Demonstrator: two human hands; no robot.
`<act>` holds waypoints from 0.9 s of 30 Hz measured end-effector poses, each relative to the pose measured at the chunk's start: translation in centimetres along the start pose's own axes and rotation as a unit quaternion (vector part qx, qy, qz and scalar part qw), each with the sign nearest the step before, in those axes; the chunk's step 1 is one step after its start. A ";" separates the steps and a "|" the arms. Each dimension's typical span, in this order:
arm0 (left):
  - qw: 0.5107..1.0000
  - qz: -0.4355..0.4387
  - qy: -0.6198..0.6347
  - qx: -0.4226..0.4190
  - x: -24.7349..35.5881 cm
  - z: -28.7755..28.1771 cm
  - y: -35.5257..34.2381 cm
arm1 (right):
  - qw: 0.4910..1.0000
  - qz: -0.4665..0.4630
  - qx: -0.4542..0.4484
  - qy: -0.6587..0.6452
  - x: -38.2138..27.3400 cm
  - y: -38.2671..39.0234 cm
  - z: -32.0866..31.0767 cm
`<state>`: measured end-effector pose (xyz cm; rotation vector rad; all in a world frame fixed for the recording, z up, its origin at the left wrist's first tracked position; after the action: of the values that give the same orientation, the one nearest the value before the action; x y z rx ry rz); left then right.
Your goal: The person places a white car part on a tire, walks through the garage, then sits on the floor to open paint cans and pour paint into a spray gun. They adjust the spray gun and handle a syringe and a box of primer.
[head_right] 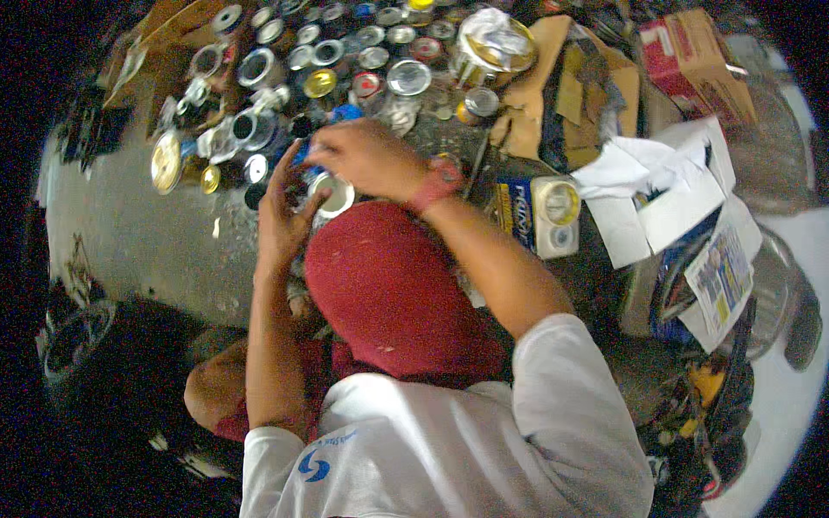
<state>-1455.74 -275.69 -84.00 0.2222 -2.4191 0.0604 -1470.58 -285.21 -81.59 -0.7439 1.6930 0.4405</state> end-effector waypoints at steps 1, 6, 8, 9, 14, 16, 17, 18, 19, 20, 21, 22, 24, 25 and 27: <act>1.000 0.013 0.010 -0.020 0.6 -0.1 -0.7 | 0.999 -0.042 -0.014 0.030 -0.8 -0.3 0.7; 0.997 0.017 -0.070 -0.011 -0.8 -0.1 -1.8 | 0.987 0.121 0.070 -0.076 2.2 5.8 -0.8; 1.000 0.016 0.006 0.004 -1.3 -0.2 -1.4 | 0.972 0.155 0.143 -0.099 3.6 11.4 -2.1; 1.000 -0.008 0.026 0.011 -1.8 -0.3 -1.1 | 0.956 0.120 0.266 -0.027 3.2 14.9 -4.3; 0.990 -0.039 0.103 0.094 -2.4 -4.1 1.1 | 0.800 0.151 0.449 0.368 1.8 29.7 -13.2; 0.987 -0.043 0.098 0.117 -2.8 -5.8 1.9 | 0.796 0.195 0.399 0.411 3.6 32.0 -15.5; 0.985 -0.050 0.113 0.121 -3.2 -6.5 2.2 | 0.808 0.209 0.377 0.402 4.7 32.6 -16.3; 0.987 -0.077 0.089 0.112 -3.8 -6.9 2.5 | 0.825 0.204 0.371 0.374 5.4 32.9 -16.8; 0.981 -0.032 0.156 0.115 -3.6 -7.5 2.8 | 0.832 0.218 0.379 0.342 6.2 33.2 -17.2; 0.982 -0.046 0.132 0.126 -4.0 -8.2 3.2 | 0.828 0.236 0.384 0.334 6.7 33.3 -17.4; 0.983 -0.053 0.118 0.129 -4.2 -8.8 3.7 | 0.827 0.222 0.396 0.332 6.6 33.1 -17.4; 0.984 -0.037 0.117 0.129 -4.2 -9.4 4.0 | 0.819 0.237 0.387 0.350 6.5 32.8 -17.2; 0.985 -0.006 0.128 0.118 -4.4 -10.4 4.6 | 0.814 0.216 0.396 0.365 5.6 32.4 -17.2; 0.985 0.000 0.122 0.119 -4.6 -11.0 4.8 | 0.822 0.177 0.403 0.363 4.8 32.3 -17.4; 0.981 -0.033 0.127 0.140 -5.8 -12.3 5.2 | 0.783 0.146 0.490 0.355 3.6 34.0 -19.9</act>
<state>-1444.41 -268.44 -78.46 0.3979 -2.1409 0.3781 -1508.58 -274.17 -83.29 0.1953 2.3912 -0.6179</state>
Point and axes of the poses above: each hand's wrist, its own y-axis away from the middle knuckle, its own z-axis out of the palm, x = y × z, the point moved 7 cm from there along -y, towards the middle knuckle, and after that the axes turned 15 degrees about -y, right-handed, at the moved point
